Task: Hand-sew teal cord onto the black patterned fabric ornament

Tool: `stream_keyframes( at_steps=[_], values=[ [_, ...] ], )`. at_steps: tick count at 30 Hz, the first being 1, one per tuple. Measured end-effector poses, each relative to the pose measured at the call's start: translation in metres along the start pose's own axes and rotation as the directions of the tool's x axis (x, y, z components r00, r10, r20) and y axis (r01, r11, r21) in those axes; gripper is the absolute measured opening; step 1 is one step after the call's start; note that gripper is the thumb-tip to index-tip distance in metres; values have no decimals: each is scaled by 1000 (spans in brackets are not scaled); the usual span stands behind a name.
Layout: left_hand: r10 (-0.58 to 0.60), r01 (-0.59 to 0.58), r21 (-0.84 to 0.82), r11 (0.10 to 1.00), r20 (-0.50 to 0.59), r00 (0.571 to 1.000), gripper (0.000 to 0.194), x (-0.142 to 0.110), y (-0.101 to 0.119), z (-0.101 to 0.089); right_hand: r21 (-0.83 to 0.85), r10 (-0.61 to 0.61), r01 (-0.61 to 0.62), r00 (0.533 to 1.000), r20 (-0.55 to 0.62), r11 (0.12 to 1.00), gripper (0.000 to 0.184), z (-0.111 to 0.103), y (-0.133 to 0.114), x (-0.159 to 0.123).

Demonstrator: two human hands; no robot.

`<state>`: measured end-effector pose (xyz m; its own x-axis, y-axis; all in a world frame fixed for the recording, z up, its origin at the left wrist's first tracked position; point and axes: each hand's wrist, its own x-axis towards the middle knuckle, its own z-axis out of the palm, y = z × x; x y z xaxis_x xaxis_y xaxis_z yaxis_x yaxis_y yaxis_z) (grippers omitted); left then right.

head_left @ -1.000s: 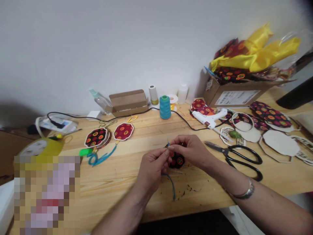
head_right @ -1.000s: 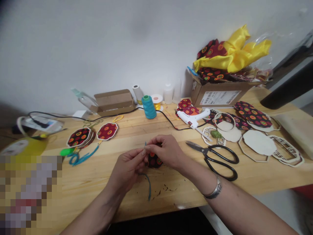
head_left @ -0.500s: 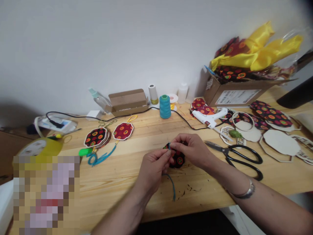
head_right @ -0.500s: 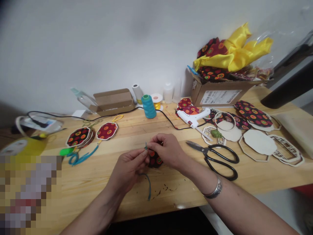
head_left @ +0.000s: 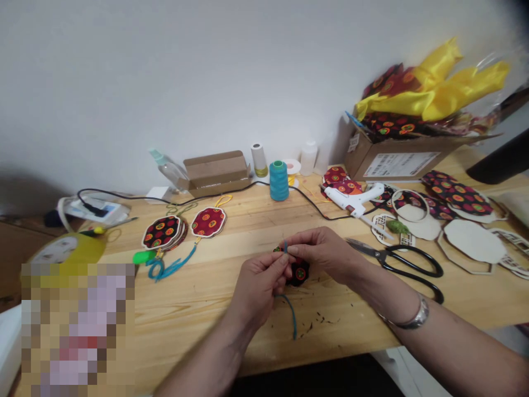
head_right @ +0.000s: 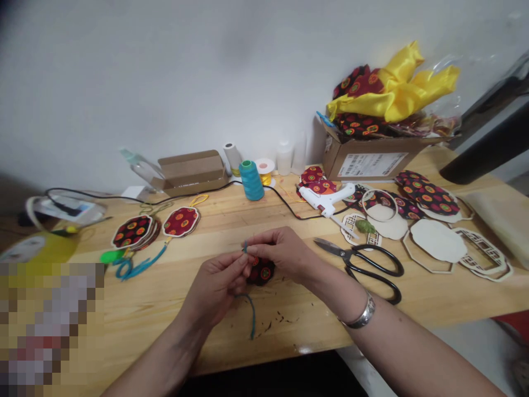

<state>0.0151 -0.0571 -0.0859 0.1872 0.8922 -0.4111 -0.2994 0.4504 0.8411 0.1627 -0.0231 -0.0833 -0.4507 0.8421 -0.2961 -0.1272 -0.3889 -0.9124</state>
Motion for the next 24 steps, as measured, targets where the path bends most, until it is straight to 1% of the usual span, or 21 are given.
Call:
stream_keyframes(
  at_steps=[4, 8, 10, 13, 16, 20, 22, 24],
  values=[
    [-10, 10, 2, 1000, 40, 999, 17, -1, -2, -1, 64, 11, -13, 999, 31, 998, 21, -3, 3, 2],
    [-8, 7, 12, 1000, 51, 999, 18, 0, -2, -1, 43, -19, 16, 997, 70, 999, 16, -3, 3, 2],
    [-8, 7, 17, 1000, 52, 999, 17, -1, -1, -1, 24, -34, 32, 996, 81, 999, 19, -2, 4, 1],
    [-7, 6, 22, 1000, 52, 999, 16, -2, -1, -1, -7, -50, 50, 998, 50, 999, 20, 0, 3, 1],
    [8, -9, 16, 1000, 46, 999, 16, -2, -2, -1, -20, -68, 68, 997, -20, 998, 19, 2, 0, 0],
    [14, -15, 12, 1000, 28, 1000, 15, 0, -3, -1, 5, -116, 117, 991, -68, 993, 18, 1, -5, -3],
    [21, -22, 41, 999, 24, 999, 16, 0, -4, -1, 66, -135, 140, 989, -64, 988, 18, 1, -7, -4],
    [45, -47, 87, 995, 27, 999, 17, 1, -4, -1, 136, -149, 150, 989, -16, 979, 19, 1, -8, -5]
  ],
)
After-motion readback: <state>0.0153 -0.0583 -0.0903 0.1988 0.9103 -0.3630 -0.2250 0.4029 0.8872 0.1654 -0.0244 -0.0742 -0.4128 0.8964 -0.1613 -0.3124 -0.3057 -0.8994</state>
